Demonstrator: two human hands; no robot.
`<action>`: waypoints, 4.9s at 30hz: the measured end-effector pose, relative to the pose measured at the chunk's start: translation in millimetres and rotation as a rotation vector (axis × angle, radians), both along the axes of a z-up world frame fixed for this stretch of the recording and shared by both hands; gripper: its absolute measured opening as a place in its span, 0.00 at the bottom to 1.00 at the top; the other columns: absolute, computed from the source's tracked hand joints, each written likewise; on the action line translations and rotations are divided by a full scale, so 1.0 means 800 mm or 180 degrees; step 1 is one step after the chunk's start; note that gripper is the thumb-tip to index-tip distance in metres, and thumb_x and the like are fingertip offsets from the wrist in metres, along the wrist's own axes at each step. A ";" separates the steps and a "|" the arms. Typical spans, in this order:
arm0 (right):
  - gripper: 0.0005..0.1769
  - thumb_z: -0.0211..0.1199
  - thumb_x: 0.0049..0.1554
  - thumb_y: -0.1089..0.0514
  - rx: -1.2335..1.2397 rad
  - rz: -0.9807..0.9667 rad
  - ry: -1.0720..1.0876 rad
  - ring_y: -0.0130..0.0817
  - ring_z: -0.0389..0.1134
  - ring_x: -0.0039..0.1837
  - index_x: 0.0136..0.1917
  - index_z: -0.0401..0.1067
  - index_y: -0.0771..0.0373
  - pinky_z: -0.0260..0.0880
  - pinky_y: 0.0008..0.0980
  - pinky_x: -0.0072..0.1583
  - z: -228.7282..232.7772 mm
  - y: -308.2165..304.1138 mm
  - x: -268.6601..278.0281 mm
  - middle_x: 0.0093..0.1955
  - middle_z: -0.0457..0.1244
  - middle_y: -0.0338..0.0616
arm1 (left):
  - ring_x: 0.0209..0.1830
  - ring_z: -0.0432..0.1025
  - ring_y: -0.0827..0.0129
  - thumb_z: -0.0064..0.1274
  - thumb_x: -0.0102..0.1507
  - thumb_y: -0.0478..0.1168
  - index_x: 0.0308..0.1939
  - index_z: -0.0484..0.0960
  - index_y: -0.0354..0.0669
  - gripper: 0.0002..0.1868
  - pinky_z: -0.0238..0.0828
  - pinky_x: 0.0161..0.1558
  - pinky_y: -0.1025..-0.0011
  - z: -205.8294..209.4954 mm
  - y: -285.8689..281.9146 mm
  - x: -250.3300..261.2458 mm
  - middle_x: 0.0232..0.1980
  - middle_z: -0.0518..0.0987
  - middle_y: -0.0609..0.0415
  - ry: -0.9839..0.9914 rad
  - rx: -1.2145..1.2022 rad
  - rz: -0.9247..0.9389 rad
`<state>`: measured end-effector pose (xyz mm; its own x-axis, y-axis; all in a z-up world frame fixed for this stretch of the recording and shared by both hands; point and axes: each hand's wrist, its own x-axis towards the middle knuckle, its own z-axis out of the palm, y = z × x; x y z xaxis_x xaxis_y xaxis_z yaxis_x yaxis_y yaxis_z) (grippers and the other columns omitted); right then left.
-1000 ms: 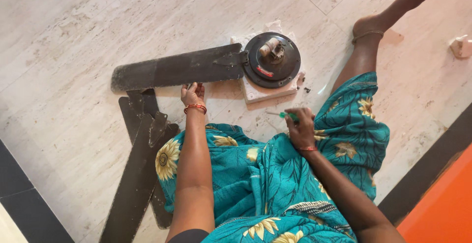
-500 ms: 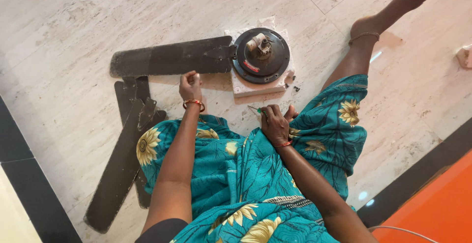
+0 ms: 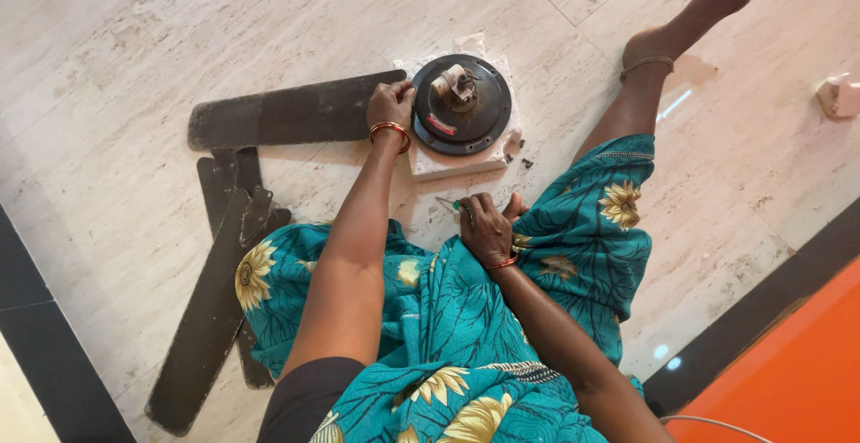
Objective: The person sits on the floor and uses a screwdriver to remove a fan blade from the motor housing. They loosen the screws, detach the blade, and place it aside, then continue to work on the motor housing.
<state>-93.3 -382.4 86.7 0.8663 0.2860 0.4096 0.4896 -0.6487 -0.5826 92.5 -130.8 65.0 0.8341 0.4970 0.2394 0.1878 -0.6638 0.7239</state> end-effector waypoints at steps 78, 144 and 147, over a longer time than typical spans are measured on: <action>0.09 0.64 0.56 0.57 -0.0117 -0.0005 0.0049 0.47 0.71 0.48 0.50 0.73 0.61 0.71 0.46 0.49 -0.071 -0.003 0.006 0.45 0.65 0.49 | 0.42 0.79 0.54 0.60 0.61 0.42 0.43 0.86 0.46 0.08 0.76 0.43 0.59 0.038 -0.154 -0.130 0.42 0.84 0.49 0.0077 0.0286 -0.2316; 0.04 0.61 0.57 0.57 -0.0426 -0.0013 -0.0006 0.44 0.71 0.44 0.44 0.71 0.58 0.71 0.42 0.46 -0.010 0.008 0.001 0.41 0.63 0.45 | 0.43 0.77 0.62 0.66 0.63 0.50 0.44 0.75 0.38 0.21 0.80 0.54 0.56 -0.090 0.206 -0.122 0.42 0.78 0.53 -0.0738 -0.5508 0.1216; 0.04 0.61 0.57 0.57 -0.0436 -0.0037 -0.0052 0.44 0.71 0.43 0.44 0.70 0.59 0.71 0.42 0.46 -0.013 0.009 0.001 0.41 0.63 0.45 | 0.39 0.76 0.63 0.64 0.62 0.47 0.42 0.76 0.40 0.17 0.79 0.49 0.57 -0.082 0.206 -0.115 0.38 0.78 0.53 -0.0745 -0.5388 0.0968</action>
